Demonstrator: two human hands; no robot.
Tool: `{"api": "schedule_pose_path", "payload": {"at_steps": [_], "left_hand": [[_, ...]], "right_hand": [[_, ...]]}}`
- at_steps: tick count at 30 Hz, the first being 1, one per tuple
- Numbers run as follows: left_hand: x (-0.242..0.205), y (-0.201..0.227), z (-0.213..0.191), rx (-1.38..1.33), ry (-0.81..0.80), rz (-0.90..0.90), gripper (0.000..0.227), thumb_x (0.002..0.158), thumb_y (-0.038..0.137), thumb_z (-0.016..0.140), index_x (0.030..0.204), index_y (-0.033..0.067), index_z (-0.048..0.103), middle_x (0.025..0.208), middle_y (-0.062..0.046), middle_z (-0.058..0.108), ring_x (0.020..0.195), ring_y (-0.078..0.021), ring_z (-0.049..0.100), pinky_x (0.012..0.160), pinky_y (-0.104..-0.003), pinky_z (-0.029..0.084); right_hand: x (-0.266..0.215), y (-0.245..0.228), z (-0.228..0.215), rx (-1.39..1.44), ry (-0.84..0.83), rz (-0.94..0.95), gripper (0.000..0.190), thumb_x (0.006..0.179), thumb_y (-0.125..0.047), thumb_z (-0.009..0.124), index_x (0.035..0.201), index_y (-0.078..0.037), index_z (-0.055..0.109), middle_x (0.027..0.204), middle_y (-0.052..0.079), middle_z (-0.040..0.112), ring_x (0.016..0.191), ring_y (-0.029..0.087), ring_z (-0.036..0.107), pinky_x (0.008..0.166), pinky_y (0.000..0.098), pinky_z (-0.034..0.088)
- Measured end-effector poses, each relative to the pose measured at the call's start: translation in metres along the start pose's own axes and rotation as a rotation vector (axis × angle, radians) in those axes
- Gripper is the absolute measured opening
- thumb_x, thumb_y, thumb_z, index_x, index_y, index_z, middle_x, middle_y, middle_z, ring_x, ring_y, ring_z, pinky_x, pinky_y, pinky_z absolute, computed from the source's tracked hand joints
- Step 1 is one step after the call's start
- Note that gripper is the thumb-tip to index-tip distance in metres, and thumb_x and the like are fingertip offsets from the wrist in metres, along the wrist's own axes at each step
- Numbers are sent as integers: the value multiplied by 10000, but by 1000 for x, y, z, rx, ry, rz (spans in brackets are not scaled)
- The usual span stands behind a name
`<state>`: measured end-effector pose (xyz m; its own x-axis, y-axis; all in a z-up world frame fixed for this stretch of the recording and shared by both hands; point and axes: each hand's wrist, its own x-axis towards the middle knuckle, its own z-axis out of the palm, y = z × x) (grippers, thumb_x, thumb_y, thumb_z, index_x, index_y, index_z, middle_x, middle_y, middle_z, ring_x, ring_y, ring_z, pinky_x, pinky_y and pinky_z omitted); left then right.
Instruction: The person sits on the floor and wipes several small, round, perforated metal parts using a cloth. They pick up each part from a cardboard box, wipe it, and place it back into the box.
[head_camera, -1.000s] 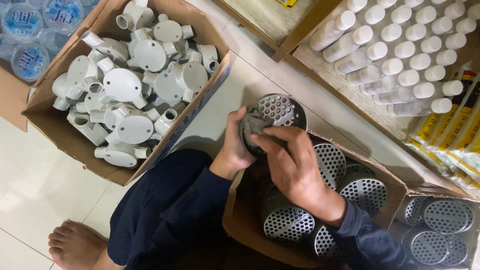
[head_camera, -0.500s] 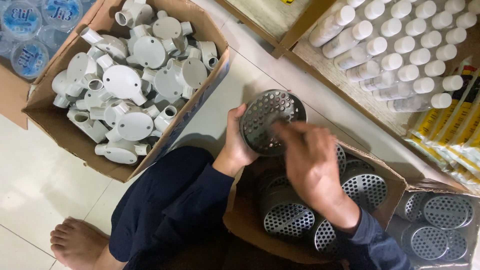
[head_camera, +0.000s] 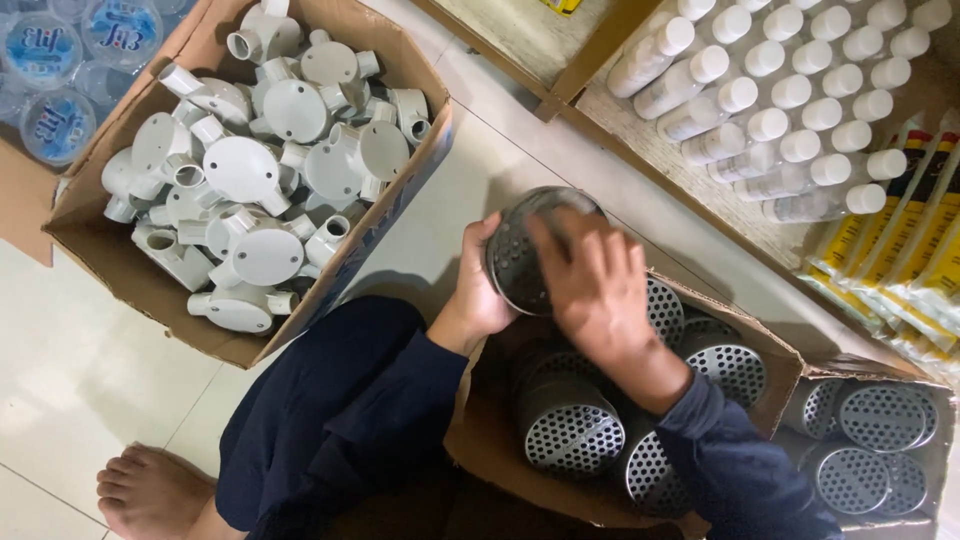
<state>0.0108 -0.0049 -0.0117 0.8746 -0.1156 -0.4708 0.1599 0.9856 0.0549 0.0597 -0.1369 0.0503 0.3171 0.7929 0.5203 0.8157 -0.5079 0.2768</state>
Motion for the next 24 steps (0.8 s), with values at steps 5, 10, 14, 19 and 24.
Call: {"api": "schedule_pose_path", "payload": {"at_steps": [5, 10, 14, 19, 24], "left_hand": [[5, -2, -9, 56, -36, 41, 648, 847, 617, 609, 1166, 66, 726, 1157, -268, 701, 1078, -396, 672, 987, -527, 508], [-7, -1, 10, 106, -10, 97, 630, 854, 582, 578, 1132, 38, 732, 1104, -276, 719, 1031, -383, 697, 960, -505, 539], [0, -12, 2, 265, -32, 106, 683, 858, 602, 589, 1192, 18, 708, 1157, -328, 684, 1039, -418, 692, 952, -533, 554], [9, -24, -29, 291, 11, 16, 625, 868, 532, 649, 1188, 0, 725, 1167, -345, 675, 1036, -450, 686, 930, -477, 579], [5, -25, -15, 250, 51, 56, 622, 875, 510, 632, 1214, -5, 709, 1187, -321, 678, 1099, -409, 679, 971, -515, 545]], "right_hand": [[17, 5, -37, -230, -90, 73, 134, 1062, -147, 585, 1116, -128, 707, 996, 77, 606, 894, 232, 628, 771, 329, 490], [-7, -6, -58, -57, -343, 141, 167, 926, -75, 541, 927, -105, 705, 819, 34, 572, 762, 211, 618, 704, 335, 483], [7, -15, -73, 656, -452, 384, 237, 936, -32, 503, 893, -45, 736, 800, 63, 611, 701, 214, 649, 661, 318, 508], [-5, -5, -62, 1681, -266, 1015, 304, 1006, -94, 467, 1152, 51, 690, 582, 152, 631, 481, 248, 705, 581, 379, 567], [-10, 7, -60, 1108, 80, 852, 308, 997, 33, 612, 1301, 84, 604, 1119, 191, 542, 1000, 280, 586, 852, 399, 485]]}}
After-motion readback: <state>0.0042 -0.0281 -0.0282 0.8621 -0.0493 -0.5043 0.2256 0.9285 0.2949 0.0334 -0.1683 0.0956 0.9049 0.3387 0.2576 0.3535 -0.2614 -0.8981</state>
